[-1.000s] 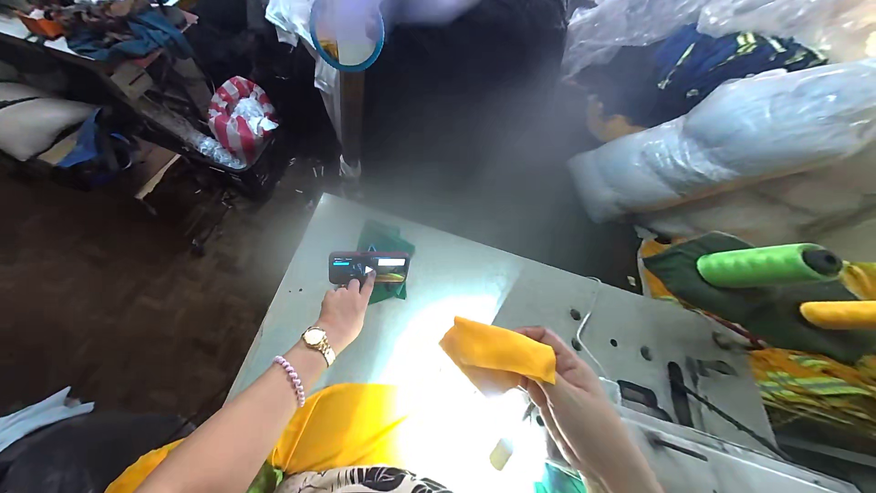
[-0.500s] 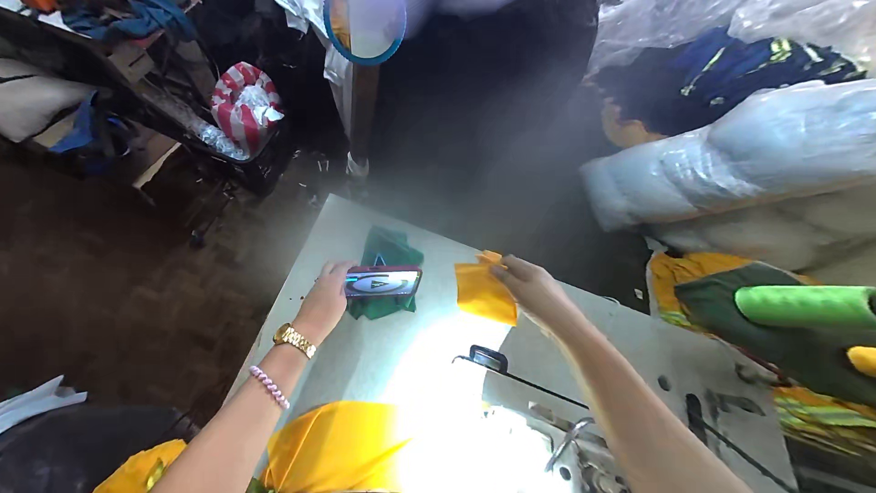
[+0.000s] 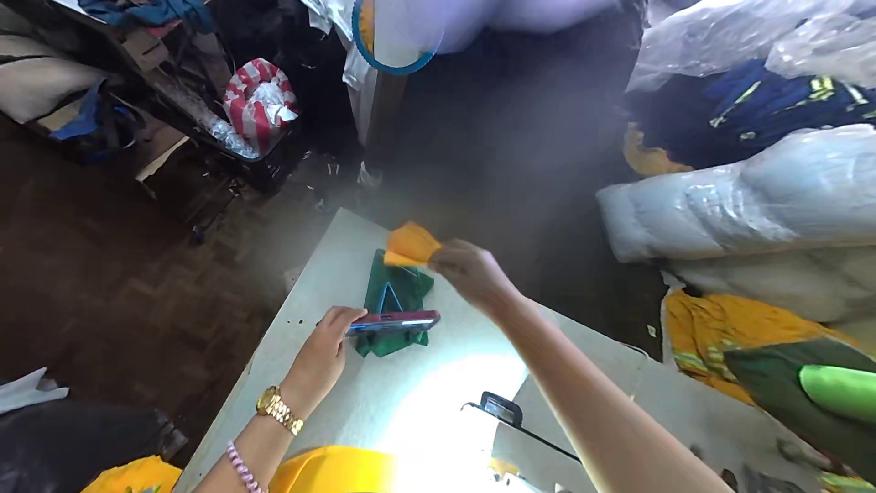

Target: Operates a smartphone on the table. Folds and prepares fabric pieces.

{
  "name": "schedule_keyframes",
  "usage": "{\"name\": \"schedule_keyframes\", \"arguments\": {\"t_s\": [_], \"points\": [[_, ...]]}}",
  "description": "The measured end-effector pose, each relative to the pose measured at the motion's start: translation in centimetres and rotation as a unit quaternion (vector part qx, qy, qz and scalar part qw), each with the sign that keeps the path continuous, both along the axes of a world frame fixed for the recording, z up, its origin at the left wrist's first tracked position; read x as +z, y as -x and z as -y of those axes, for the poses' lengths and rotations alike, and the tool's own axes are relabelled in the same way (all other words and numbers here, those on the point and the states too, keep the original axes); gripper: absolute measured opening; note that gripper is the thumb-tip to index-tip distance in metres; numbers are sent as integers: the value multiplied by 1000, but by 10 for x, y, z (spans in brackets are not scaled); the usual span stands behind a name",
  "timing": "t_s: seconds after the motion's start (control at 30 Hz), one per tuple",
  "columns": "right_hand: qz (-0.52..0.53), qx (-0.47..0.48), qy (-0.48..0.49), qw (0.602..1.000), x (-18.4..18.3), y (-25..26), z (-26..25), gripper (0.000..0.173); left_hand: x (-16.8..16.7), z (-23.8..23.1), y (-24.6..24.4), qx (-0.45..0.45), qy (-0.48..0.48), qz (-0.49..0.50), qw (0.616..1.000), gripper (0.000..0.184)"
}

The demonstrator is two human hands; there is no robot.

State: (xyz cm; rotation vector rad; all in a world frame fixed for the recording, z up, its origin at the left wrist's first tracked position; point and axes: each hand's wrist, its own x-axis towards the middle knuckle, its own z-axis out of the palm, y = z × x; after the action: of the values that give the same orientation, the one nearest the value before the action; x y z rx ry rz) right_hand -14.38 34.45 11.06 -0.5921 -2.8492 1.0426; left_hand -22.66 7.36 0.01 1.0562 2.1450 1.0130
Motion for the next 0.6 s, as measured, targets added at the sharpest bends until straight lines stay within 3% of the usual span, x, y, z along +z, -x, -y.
{"name": "schedule_keyframes", "arguments": {"t_s": [0.1, 0.27, 0.33, 0.47, 0.6], "points": [[20, 83, 15, 996, -34, 5, 14, 13, -4, 9, -10, -7, -30, -39, 999, 51], [222, 123, 41, 967, -72, 7, 8, 15, -20, 17, -22, 1, -100, -85, 991, 53], [233, 107, 57, 965, -74, 7, 7, 19, -24, 19, -24, 1, -111, -89, 990, 54], [272, 125, 24, 954, -71, 16, 16, 45, -27, 21, -25, 0, -120, -101, 988, 55], [309, 200, -55, 928, -75, 28, 26, 38, -29, 22, -26, -3, -129, -112, 985, 54]]}}
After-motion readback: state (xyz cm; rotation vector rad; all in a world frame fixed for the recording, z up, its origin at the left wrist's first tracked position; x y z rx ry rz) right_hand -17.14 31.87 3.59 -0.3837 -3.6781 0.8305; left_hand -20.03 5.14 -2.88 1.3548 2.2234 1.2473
